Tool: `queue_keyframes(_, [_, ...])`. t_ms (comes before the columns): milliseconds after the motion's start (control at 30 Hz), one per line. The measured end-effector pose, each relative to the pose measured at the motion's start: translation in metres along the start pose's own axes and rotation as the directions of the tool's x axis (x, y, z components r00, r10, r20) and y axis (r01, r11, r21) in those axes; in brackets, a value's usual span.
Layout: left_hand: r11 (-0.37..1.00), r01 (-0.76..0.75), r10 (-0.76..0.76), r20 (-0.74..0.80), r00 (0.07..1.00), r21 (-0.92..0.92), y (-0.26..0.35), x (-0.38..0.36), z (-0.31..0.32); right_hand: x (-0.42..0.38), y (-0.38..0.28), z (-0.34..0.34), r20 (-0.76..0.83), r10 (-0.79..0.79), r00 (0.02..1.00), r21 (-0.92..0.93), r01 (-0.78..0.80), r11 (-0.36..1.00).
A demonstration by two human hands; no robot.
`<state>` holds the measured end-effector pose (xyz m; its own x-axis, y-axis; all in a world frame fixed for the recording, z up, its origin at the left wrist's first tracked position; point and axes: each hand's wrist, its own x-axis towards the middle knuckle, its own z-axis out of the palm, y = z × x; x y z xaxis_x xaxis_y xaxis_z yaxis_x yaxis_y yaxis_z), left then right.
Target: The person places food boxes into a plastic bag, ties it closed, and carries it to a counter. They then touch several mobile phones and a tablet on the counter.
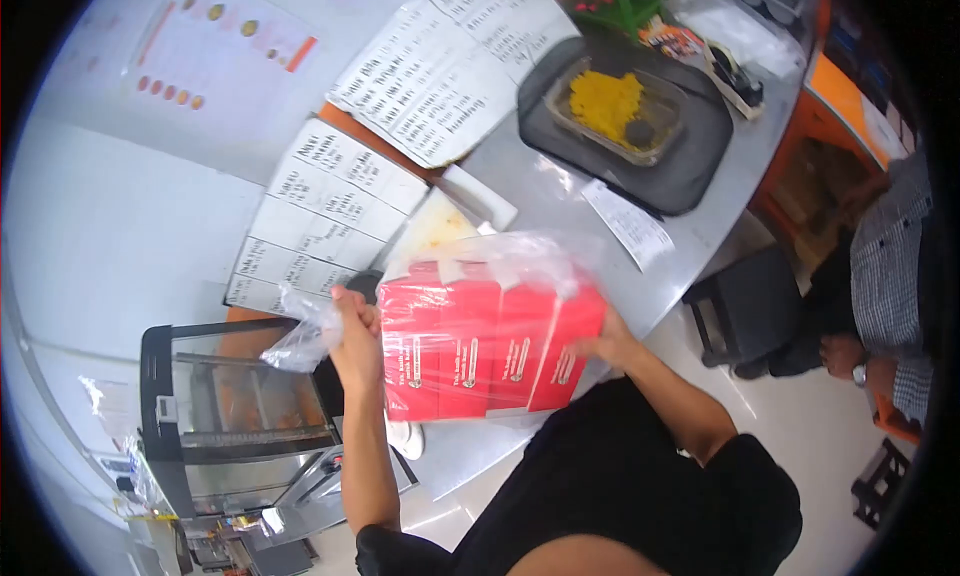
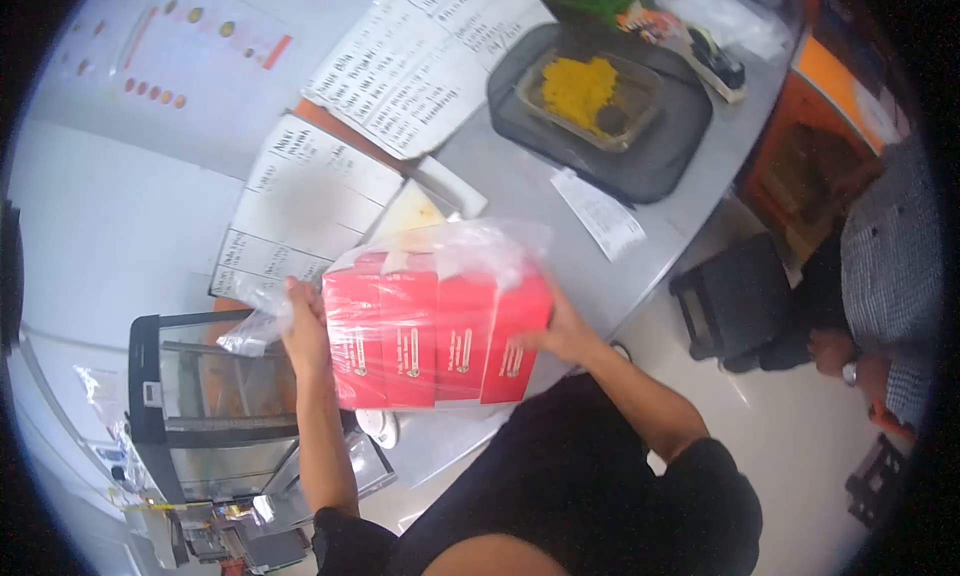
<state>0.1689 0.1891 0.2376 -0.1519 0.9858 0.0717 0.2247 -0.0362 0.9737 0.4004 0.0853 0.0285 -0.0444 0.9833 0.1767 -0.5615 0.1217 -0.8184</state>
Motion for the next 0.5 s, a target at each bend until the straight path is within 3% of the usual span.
queue_keyframes(67, [0.997, -0.062, 0.063, 0.022, 0.998, -0.052, 0.018, 0.009, 0.001, -0.002, -0.022, 0.01, -0.104, -0.14, 0.985, 0.2, 0.159, 0.967])
queue_keyframes(100, [0.984, -0.069, 0.086, 0.096, 0.992, -0.162, 0.03, 0.01, 0.002, -0.004, -0.036, 0.012, -0.027, -0.077, 0.997, 0.604, 0.078, 0.793])
queue_keyframes(133, [0.962, -0.06, 0.109, 0.175, 0.979, -0.265, 0.039, 0.006, 0.003, -0.009, -0.043, 0.012, 0.082, -0.041, 0.996, 0.882, -0.053, 0.469])
queue_keyframes(167, [0.936, -0.076, 0.163, 0.232, 0.959, -0.345, 0.05, -0.003, 0.008, -0.009, -0.021, 0.007, 0.119, -0.018, 0.993, 0.575, -0.054, 0.816])
queue_keyframes(200, [0.929, -0.106, 0.196, 0.232, 0.953, -0.354, 0.056, -0.01, 0.012, 0.0, -0.003, 0.001, 0.129, 0.011, 0.992, 0.141, -0.029, 0.99])
queue_keyframes(233, [0.912, -0.106, 0.265, 0.372, 0.89, -0.395, 0.059, -0.018, 0.017, -0.001, 0.012, 0.005, 0.154, 0.136, 0.979, 0.24, -0.17, 0.956])
queue_keyframes(267, [0.9, -0.091, 0.319, 0.502, 0.804, -0.426, 0.061, -0.026, 0.017, -0.007, 0.021, 0.012, 0.232, 0.255, 0.939, 0.532, -0.342, 0.775])
queue_keyframes(300, [0.898, -0.103, 0.332, 0.505, 0.797, -0.429, 0.063, -0.03, 0.018, -0.01, 0.029, 0.016, 0.309, 0.34, 0.889, 0.645, -0.458, 0.611])
queue_keyframes(367, [0.919, -0.046, 0.328, 0.696, 0.639, -0.391, 0.065, -0.037, 0.018, -0.017, 0.037, 0.02, 0.379, 0.395, 0.837, 0.652, -0.544, 0.528])
queue_keyframes(500, [0.934, -0.141, 0.327, 0.625, 0.709, -0.328, 0.066, -0.033, 0.01, -0.019, 0.036, 0.013, 0.336, 0.412, 0.847, 0.634, -0.527, 0.565])
